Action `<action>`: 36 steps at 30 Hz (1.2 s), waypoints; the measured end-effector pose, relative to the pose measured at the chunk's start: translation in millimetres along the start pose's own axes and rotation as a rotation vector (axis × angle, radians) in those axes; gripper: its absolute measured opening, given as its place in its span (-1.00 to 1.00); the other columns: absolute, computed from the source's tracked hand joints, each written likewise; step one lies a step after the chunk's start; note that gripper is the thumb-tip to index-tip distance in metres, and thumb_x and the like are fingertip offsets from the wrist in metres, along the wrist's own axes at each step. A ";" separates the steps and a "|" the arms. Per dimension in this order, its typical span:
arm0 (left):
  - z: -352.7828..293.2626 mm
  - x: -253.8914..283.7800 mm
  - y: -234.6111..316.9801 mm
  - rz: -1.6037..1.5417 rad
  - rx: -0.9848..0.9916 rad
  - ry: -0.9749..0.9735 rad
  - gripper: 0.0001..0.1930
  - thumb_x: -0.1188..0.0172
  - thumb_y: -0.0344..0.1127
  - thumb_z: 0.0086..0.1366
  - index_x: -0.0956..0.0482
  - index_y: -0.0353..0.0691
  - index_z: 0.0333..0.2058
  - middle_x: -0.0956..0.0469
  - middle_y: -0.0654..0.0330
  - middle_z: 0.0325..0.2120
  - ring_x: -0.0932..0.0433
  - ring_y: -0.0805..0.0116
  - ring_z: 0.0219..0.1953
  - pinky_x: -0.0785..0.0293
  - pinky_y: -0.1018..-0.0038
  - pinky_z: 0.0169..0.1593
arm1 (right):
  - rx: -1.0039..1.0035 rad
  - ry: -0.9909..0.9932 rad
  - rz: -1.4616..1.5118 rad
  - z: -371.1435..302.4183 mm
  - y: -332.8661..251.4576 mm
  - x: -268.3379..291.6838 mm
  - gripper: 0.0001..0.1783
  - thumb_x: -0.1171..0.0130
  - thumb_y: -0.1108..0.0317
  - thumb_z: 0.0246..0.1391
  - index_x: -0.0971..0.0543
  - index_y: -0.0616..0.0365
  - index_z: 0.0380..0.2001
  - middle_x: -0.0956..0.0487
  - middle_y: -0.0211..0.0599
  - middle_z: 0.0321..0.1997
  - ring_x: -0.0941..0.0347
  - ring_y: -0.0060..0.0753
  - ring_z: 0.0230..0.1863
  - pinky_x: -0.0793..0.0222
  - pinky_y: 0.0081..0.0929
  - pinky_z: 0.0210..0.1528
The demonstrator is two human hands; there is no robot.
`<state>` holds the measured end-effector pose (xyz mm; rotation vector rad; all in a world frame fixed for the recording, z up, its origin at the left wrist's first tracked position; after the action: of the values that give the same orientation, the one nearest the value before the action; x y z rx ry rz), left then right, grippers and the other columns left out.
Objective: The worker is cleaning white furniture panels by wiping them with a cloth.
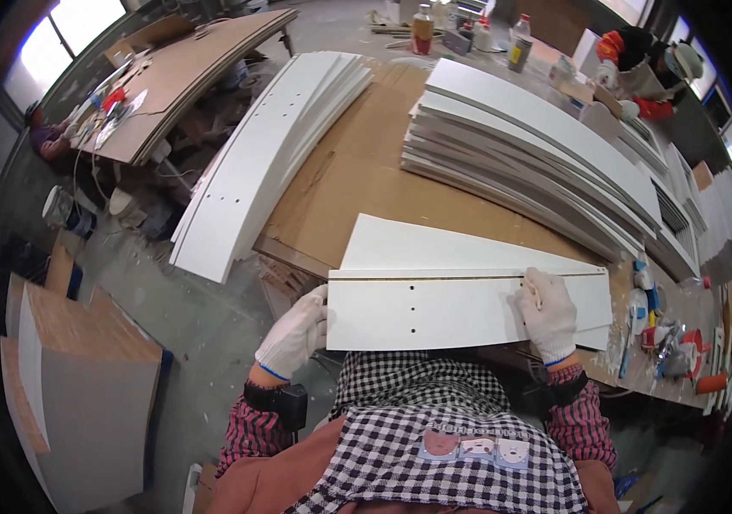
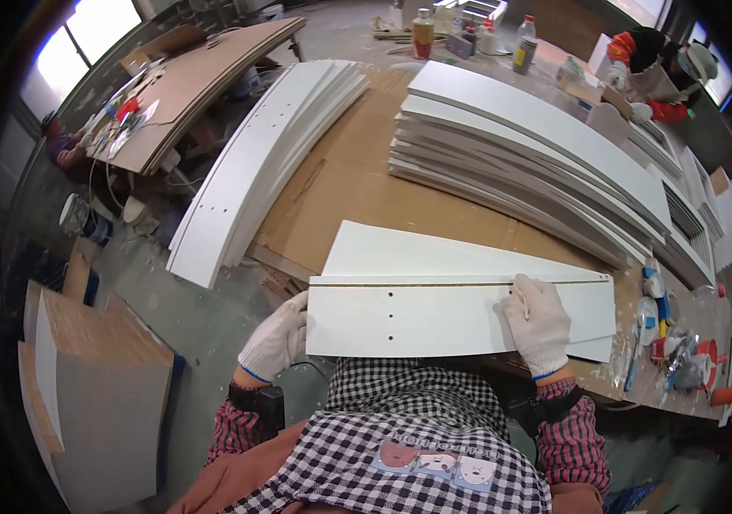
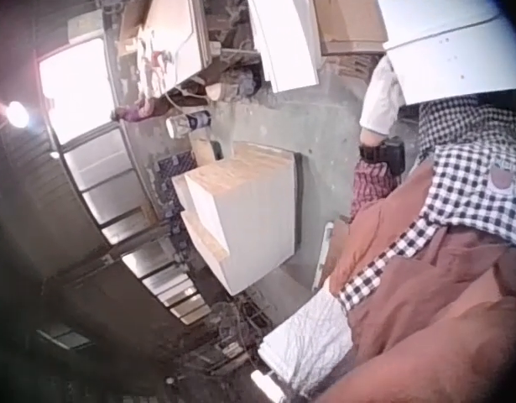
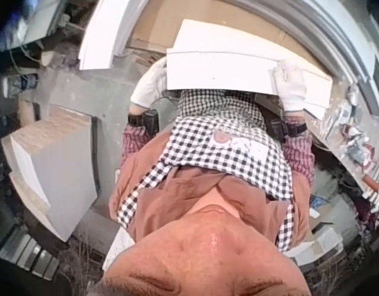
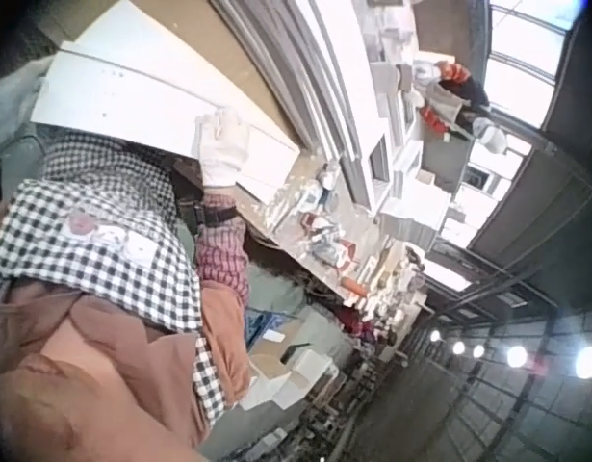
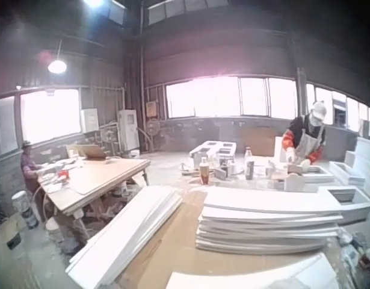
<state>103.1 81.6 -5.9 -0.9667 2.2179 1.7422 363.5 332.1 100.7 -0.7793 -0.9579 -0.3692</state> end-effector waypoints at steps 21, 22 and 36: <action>-18.8 -8.1 -11.2 -0.606 -0.169 0.006 0.04 0.47 0.50 0.28 0.24 -0.35 0.38 -0.01 -0.09 0.38 -0.10 0.08 0.37 -0.04 0.26 0.38 | 0.320 -0.379 0.368 41.9 -196.9 -129.4 -0.77 -0.08 0.18 0.20 -0.61 -0.03 -0.18 -0.58 -0.16 -0.37 -0.55 -0.07 -0.34 -0.49 -0.23 -0.26; -20.0 -7.2 -11.1 -0.609 -0.172 0.013 0.04 0.47 0.50 0.28 0.24 -0.35 0.38 -0.01 -0.09 0.38 -0.10 0.08 0.37 -0.04 0.26 0.38 | 0.433 -0.400 0.122 35.9 -212.1 -135.0 -0.82 -0.07 0.25 0.20 -0.61 0.01 -0.23 -0.57 -0.15 -0.42 -0.54 -0.06 -0.39 -0.50 -0.26 -0.32; -14.8 -3.5 -21.7 -0.620 -0.122 0.038 -0.04 0.42 0.46 0.31 0.04 -0.33 0.35 -0.18 -0.11 0.29 -0.25 0.08 0.30 -0.24 0.21 0.30 | 0.258 -0.324 0.445 58.8 -178.6 -84.7 -0.70 -0.18 0.17 0.08 -0.63 0.00 -0.14 -0.63 -0.08 -0.23 -0.56 -0.10 -0.17 -0.49 -0.31 -0.08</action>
<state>122.0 67.0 -17.2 -1.5180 1.5834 1.5701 175.8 250.3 125.8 -0.8014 -1.0730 0.2720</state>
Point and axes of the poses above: each hand's wrist, its own z-axis towards the middle knuckle, its own x-axis out of the back of the hand, y = z × x, the point moved 10 cm from there along z, towards the middle knuckle
